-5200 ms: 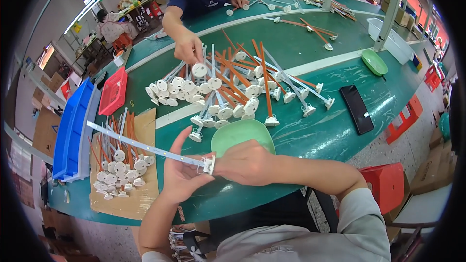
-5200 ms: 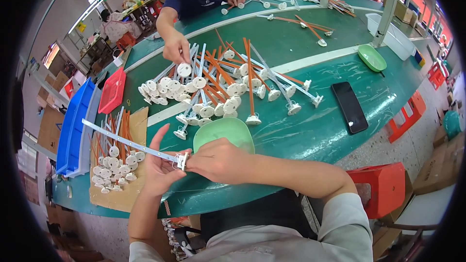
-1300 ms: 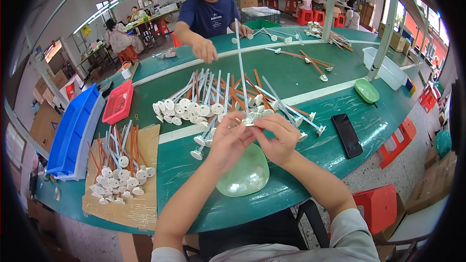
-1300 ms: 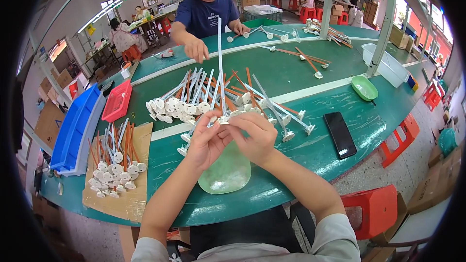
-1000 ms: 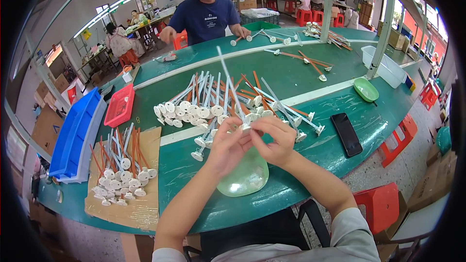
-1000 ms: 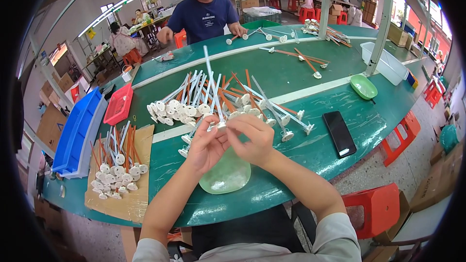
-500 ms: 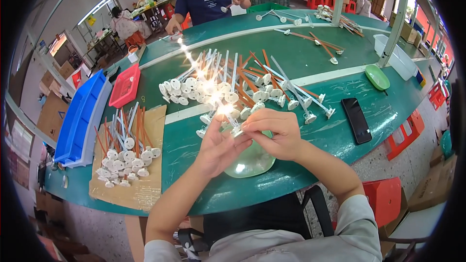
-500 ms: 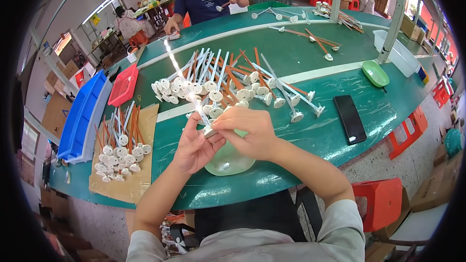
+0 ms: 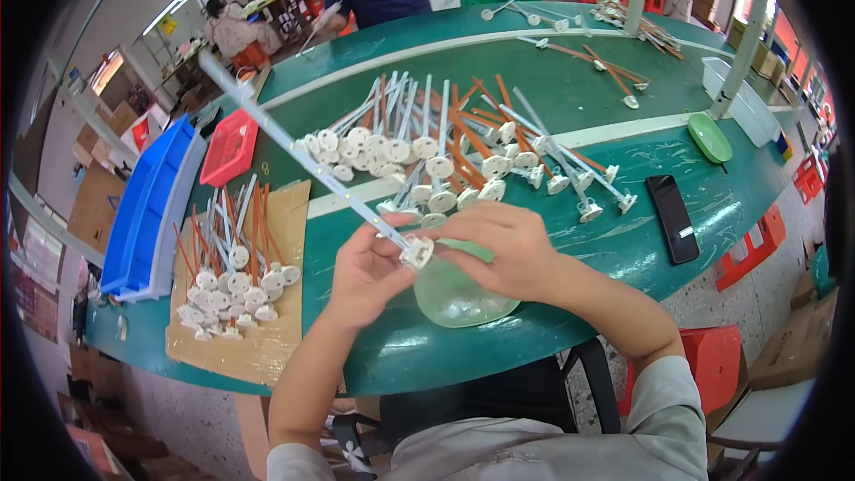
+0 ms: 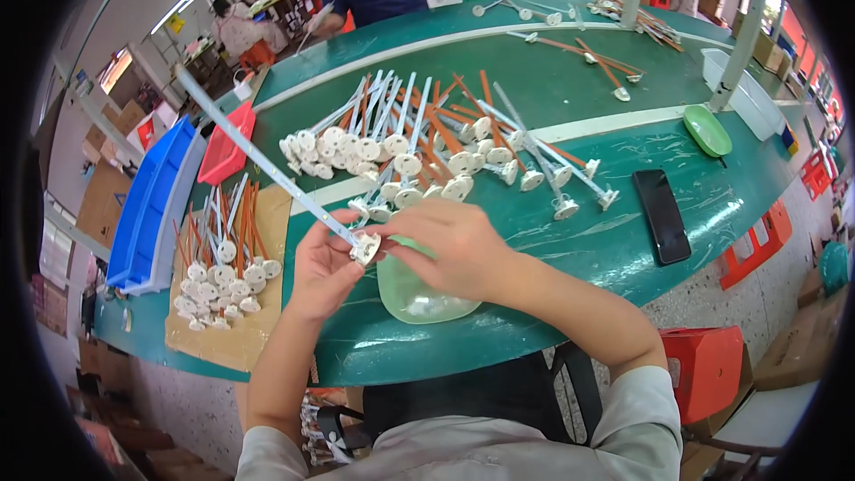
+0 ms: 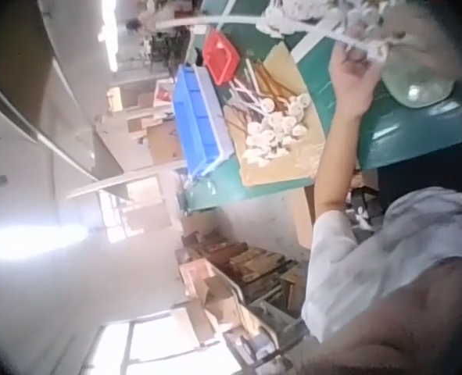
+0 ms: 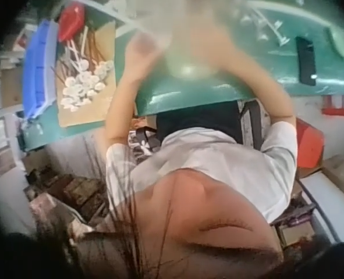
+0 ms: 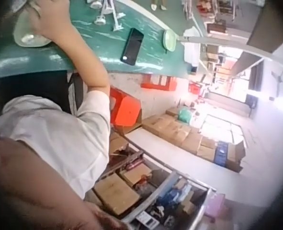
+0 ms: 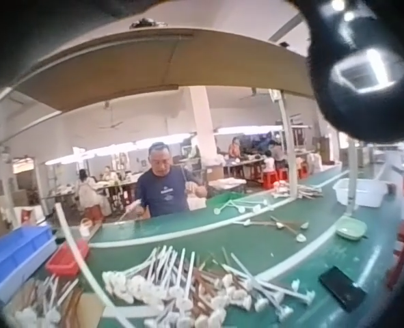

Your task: Assembling LED light strips by attaching plastic bases and components.

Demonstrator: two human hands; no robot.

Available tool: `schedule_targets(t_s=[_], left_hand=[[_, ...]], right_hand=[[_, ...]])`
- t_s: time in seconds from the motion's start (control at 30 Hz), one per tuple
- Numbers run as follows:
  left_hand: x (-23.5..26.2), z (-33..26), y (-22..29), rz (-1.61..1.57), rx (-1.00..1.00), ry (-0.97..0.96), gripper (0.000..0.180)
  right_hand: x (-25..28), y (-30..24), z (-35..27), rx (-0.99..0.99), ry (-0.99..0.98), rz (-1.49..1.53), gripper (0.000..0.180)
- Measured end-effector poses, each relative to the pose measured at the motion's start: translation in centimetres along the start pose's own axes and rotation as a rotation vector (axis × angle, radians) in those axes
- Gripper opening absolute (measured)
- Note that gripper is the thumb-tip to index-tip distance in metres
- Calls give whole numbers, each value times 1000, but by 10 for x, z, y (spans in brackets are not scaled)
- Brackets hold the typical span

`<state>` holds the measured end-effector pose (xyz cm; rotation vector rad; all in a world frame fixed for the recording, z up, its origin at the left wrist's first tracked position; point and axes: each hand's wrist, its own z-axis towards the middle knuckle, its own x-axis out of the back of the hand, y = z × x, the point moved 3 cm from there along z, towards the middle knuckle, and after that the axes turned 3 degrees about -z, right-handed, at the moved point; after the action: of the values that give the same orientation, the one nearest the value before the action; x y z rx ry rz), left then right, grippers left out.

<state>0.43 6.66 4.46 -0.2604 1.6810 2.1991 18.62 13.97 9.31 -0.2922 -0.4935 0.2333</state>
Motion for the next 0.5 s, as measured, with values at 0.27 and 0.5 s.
schedule_targets(t_s=[0.27,0.5], left_hand=[[14,-2,4,35,-39,-113,60],[17,-4,-11,-57,26,-42,58]], right_hand=[[-28,24,-44,-298,-962,-129,20],[-27,34,-48,-391,-936,56,11]])
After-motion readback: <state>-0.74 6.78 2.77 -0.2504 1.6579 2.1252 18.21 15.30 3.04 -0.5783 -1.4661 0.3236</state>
